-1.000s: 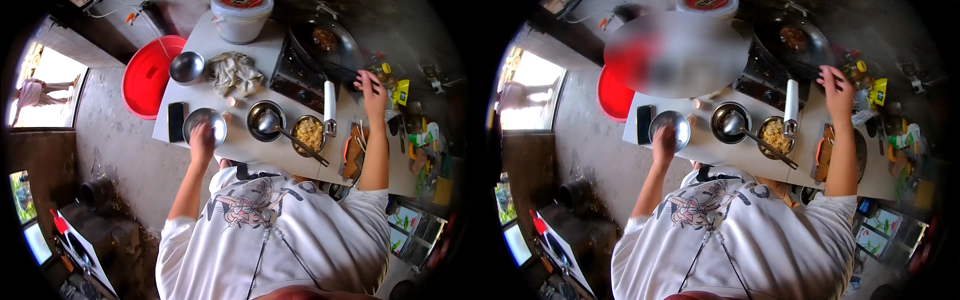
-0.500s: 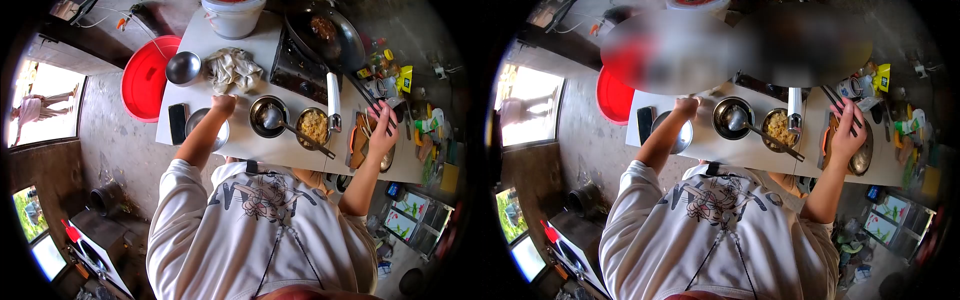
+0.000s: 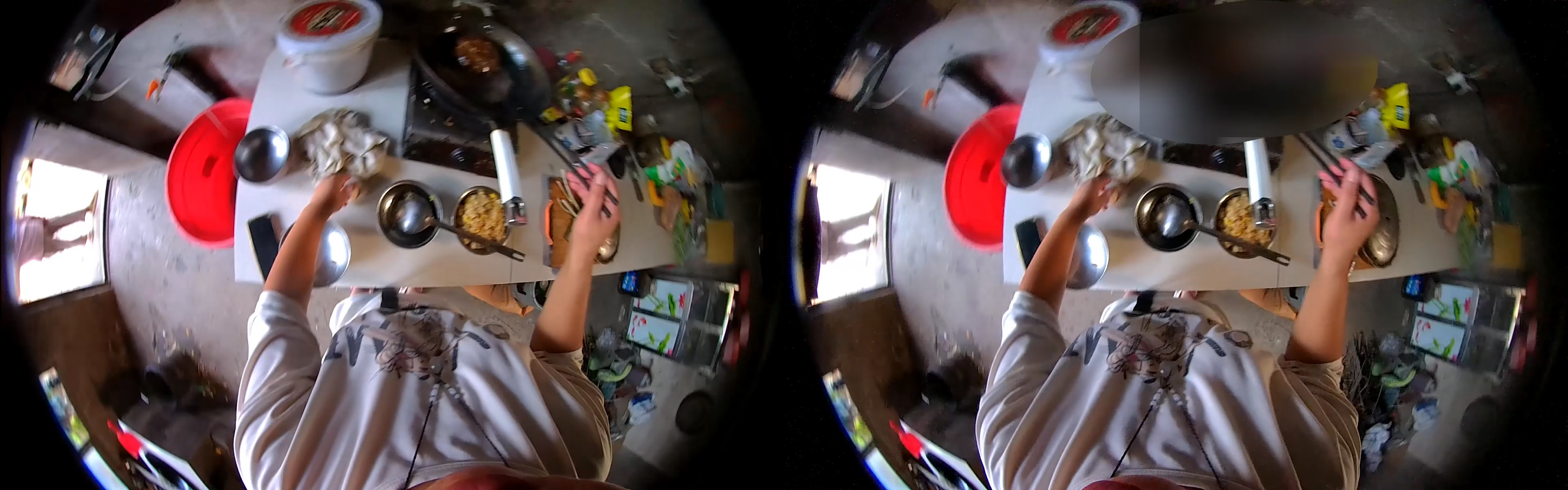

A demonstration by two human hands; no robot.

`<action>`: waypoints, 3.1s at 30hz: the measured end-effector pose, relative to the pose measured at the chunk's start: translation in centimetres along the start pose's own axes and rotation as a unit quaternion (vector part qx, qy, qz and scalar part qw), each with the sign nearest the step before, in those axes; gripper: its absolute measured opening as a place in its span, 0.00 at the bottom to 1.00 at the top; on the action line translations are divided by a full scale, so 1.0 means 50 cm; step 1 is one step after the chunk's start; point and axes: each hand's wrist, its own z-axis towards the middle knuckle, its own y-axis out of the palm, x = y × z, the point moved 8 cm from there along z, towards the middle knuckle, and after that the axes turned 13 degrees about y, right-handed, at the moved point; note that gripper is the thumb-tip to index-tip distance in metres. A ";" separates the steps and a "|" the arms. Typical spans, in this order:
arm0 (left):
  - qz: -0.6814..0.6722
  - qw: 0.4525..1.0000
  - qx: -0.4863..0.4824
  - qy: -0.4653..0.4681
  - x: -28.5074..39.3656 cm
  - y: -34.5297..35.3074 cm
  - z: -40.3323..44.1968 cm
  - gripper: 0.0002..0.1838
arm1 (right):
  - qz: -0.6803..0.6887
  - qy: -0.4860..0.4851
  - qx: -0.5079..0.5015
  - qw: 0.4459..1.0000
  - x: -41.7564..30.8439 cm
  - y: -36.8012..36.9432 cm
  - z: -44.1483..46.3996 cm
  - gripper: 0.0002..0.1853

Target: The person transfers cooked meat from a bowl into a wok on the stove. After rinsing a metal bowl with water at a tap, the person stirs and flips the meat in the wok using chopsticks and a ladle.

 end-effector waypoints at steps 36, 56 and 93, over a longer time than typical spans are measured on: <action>-0.363 0.854 0.370 0.051 0.081 -0.271 -0.291 0.28 | 0.284 0.061 -0.182 0.939 -0.033 0.084 -0.126 0.23; -0.481 0.239 0.772 -0.339 -0.336 0.358 -1.679 0.20 | 0.271 0.323 -0.548 0.722 -0.107 0.648 -0.866 0.15; -0.207 0.853 0.269 -0.397 -0.629 0.077 -1.633 0.14 | 0.343 0.383 -0.348 0.784 -0.069 0.433 -1.123 0.14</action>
